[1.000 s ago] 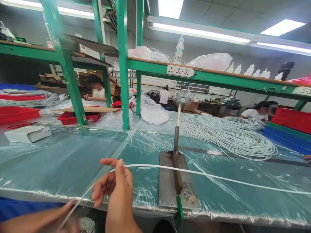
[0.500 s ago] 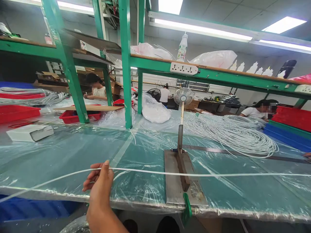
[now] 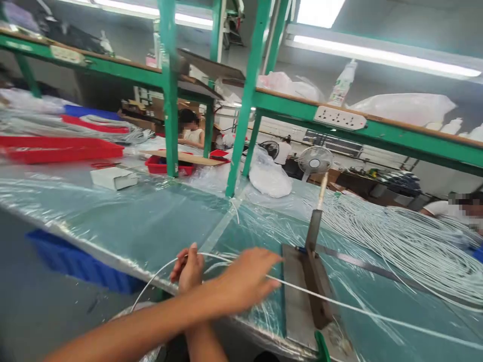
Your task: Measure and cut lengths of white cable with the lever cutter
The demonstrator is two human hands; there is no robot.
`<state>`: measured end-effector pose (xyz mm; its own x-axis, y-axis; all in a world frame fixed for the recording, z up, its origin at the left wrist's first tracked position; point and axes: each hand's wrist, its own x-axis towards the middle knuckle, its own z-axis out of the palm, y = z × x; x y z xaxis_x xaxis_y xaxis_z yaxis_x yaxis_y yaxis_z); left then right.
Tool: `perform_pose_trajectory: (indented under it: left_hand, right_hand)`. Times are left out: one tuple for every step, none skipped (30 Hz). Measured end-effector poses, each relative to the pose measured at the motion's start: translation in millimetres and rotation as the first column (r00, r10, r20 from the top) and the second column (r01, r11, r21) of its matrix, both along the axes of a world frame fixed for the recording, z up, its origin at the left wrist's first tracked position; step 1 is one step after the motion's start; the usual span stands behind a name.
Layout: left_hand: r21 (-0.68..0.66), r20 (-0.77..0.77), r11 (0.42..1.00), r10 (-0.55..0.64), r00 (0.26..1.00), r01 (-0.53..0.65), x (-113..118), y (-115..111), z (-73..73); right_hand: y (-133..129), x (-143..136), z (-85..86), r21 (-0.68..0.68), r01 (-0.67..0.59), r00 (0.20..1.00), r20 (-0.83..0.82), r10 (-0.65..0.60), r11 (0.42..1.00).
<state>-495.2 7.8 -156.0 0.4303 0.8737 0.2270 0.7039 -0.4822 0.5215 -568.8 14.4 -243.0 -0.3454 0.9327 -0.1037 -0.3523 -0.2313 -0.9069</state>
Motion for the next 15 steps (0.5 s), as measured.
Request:
perform_pose_trajectory:
  left_hand:
    - [-0.023, -0.055, 0.997, -0.075, 0.996, 0.074, 23.0, 3.1, -6.2]
    - [-0.08, -0.066, 0.991, -0.111, 0.992, 0.106, 41.3, 6.1, -12.3]
    - [-0.171, -0.075, 0.976, -0.153, 0.985, 0.139, 54.8, 8.8, -17.9]
    - [-0.255, -0.063, 0.952, -0.192, 0.979, 0.171, 63.7, 11.5, -22.7]
    - [-0.336, -0.042, 0.922, -0.22, 0.975, 0.193, 68.9, 14.0, -26.4]
    - [-0.401, -0.017, 0.893, -0.23, 0.973, 0.204, 71.2, 16.5, -28.9]
    - [-0.442, 0.015, 0.874, -0.216, 0.976, 0.2, 71.5, 19.0, -30.4]
    - [-0.465, 0.048, 0.866, -0.182, 0.982, 0.183, 70.7, 21.5, -30.9]
    - [-0.476, 0.084, 0.865, -0.136, 0.987, 0.159, 69.7, 24.0, -30.7]
    - [-0.481, 0.119, 0.867, -0.082, 0.989, 0.13, 68.9, 26.6, -30.0]
    - [-0.483, 0.155, 0.87, -0.025, 0.988, 0.098, 68.7, 29.1, -29.0]
    - [-0.484, 0.187, 0.872, 0.023, 0.982, 0.072, 69.0, 31.6, -28.1]
    - [-0.488, 0.212, 0.871, 0.062, 0.975, 0.051, 69.8, 34.1, -27.3]
    - [-0.492, 0.232, 0.87, 0.098, 0.968, 0.03, 70.8, 36.7, -27.0]
    - [-0.493, 0.25, 0.87, 0.126, 0.96, 0.014, 71.9, 39.3, -27.2]
  right_hand:
    - [-1.6, 1.4, -0.6, -0.04, -0.014, 1.0, -0.017, 0.013, 0.999]
    - [-3.4, 3.2, -0.9, -0.066, -0.018, 0.999, -0.033, 0.015, 0.998]
    - [-5.1, 5.1, -1.1, -0.084, -0.015, 0.999, -0.047, 0.011, 0.996]
    - [-6.4, 7.1, -1.2, -0.093, -0.011, 0.998, -0.055, 0.006, 0.996]
    - [-7.3, 8.7, -1.3, -0.095, -0.011, 0.998, -0.056, 0.006, 0.995]
    - [-7.8, 9.9, -1.6, -0.096, -0.014, 0.999, -0.05, 0.009, 0.995]
    - [-8.1, 10.5, -2.0, -0.098, -0.018, 0.999, -0.039, 0.014, 0.995]
    - [-8.6, 10.6, -2.6, -0.098, -0.025, 1.0, -0.021, 0.023, 0.995]
    - [-9.8, 10.4, -3.4, -0.093, -0.039, 0.999, 0.004, 0.039, 0.995]
    - [-12.1, 10.4, -4.5, -0.08, -0.059, 0.997, 0.037, 0.062, 0.995]
    - [-15.6, 10.8, -6.0, -0.063, -0.083, 0.993, 0.081, 0.088, 0.995]
    - [-20.5, 12.3, -7.9, -0.044, -0.102, 0.986, 0.131, 0.107, 0.994]
    - [-26.6, 15.4, -10.3, -0.015, -0.111, 0.975, 0.191, 0.112, 0.994]
    - [-33.7, 20.4, -12.9, 0.027, -0.126, 0.958, 0.264, 0.114, 0.992]
    - [-41.6, 27.6, -15.5, 0.074, -0.149, 0.932, 0.342, 0.116, 0.986]
